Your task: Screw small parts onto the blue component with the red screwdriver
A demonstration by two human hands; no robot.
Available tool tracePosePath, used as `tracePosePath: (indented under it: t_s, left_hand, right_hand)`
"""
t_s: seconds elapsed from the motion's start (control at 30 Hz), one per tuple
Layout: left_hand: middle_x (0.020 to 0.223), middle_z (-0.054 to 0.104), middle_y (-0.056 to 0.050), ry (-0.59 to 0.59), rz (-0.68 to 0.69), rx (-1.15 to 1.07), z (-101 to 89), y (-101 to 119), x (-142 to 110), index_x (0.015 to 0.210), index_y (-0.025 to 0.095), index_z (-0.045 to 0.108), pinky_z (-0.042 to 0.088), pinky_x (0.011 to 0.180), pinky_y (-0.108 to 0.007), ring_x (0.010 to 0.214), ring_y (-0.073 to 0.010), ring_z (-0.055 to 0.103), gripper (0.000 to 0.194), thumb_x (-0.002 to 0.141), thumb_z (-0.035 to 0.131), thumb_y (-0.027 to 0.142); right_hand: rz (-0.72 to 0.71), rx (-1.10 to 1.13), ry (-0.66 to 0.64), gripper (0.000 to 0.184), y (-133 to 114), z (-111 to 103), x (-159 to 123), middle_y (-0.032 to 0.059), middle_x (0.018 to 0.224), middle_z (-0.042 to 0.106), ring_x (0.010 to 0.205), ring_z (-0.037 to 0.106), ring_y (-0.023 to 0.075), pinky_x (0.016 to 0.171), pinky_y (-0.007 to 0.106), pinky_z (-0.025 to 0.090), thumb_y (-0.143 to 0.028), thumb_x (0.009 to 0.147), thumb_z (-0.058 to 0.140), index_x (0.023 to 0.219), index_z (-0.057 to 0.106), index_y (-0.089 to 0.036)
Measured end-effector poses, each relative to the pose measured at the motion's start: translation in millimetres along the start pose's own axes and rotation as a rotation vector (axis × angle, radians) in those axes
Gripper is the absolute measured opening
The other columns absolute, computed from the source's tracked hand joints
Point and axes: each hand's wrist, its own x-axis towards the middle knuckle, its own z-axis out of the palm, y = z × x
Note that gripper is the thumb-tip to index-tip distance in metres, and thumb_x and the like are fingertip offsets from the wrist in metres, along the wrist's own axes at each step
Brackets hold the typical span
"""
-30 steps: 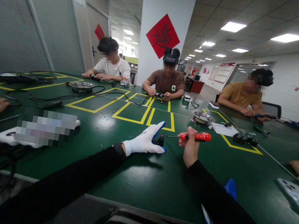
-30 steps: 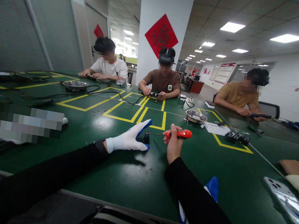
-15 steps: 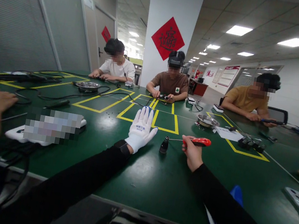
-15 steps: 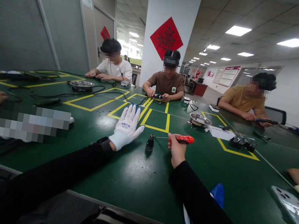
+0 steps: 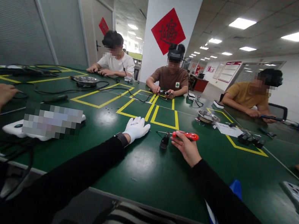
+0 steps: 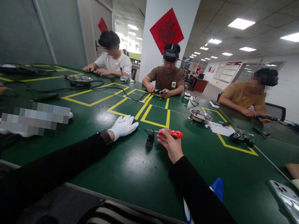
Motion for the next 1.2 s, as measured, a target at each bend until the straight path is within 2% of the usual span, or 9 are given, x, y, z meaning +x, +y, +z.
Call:
tracePosePath:
  t_s: [0.2, 0.43, 0.83, 1.07, 1.2]
  left_hand:
    - [0.147, 0.034, -0.021, -0.030, -0.054, -0.010, 4.8, 2.3, 5.3, 0.136, 0.007, 0.040, 0.017, 0.111, -0.045, 0.137, -0.0327, 0.028, 0.079, 0.086, 0.026, 0.067]
    - [0.140, 0.042, -0.021, 0.006, -0.032, 0.026, 3.4, 5.3, 4.9, 0.133, 0.007, 0.043, 0.020, 0.108, -0.043, 0.132, -0.0324, 0.035, 0.075, 0.086, 0.029, 0.064]
    - [0.137, 0.047, -0.020, -0.001, -0.011, 0.038, 2.6, 5.0, 4.9, 0.126, 0.010, 0.048, 0.024, 0.106, -0.042, 0.130, -0.0323, 0.038, 0.068, 0.086, 0.030, 0.062]
    - [0.135, 0.048, -0.020, 0.008, 0.002, 0.049, 3.6, 5.2, 4.6, 0.125, 0.009, 0.049, 0.023, 0.107, -0.043, 0.128, -0.0327, 0.040, 0.068, 0.086, 0.030, 0.062]
    - [0.137, 0.046, -0.021, 0.016, 0.013, 0.055, 2.1, 7.5, 1.8, 0.130, 0.009, 0.045, 0.021, 0.108, -0.044, 0.129, -0.0332, 0.038, 0.070, 0.087, 0.029, 0.062]
  right_hand:
    - [-0.025, -0.022, 0.019, 0.025, 0.7, 1.5, -0.2, 0.0038, 0.082, 0.073, 0.068, 0.071, 0.0166, 0.058, 0.025, 0.058, -0.026, 0.065, 0.079, 0.084, 0.065, -0.018]
    - [-0.069, -0.062, -0.011, 0.023, 1.0, 4.8, -0.6, 0.0061, 0.080, 0.073, 0.068, 0.071, 0.0145, 0.060, 0.022, 0.058, -0.025, 0.066, 0.078, 0.083, 0.066, -0.015]
    - [-0.099, -0.116, -0.060, 0.026, 2.9, 5.5, -1.1, 0.0053, 0.079, 0.073, 0.068, 0.070, 0.0136, 0.063, 0.021, 0.058, -0.027, 0.065, 0.079, 0.085, 0.067, -0.015]
    - [-0.055, -0.099, -0.007, 0.020, 0.6, 6.8, -2.4, 0.0056, 0.076, 0.073, 0.066, 0.070, 0.0130, 0.061, 0.020, 0.056, -0.024, 0.067, 0.076, 0.082, 0.067, -0.015]
    - [-0.055, -0.052, 0.081, 0.017, -0.3, 7.0, -1.6, 0.0054, 0.075, 0.073, 0.062, 0.069, 0.0130, 0.056, 0.020, 0.056, -0.025, 0.069, 0.075, 0.080, 0.066, -0.015]
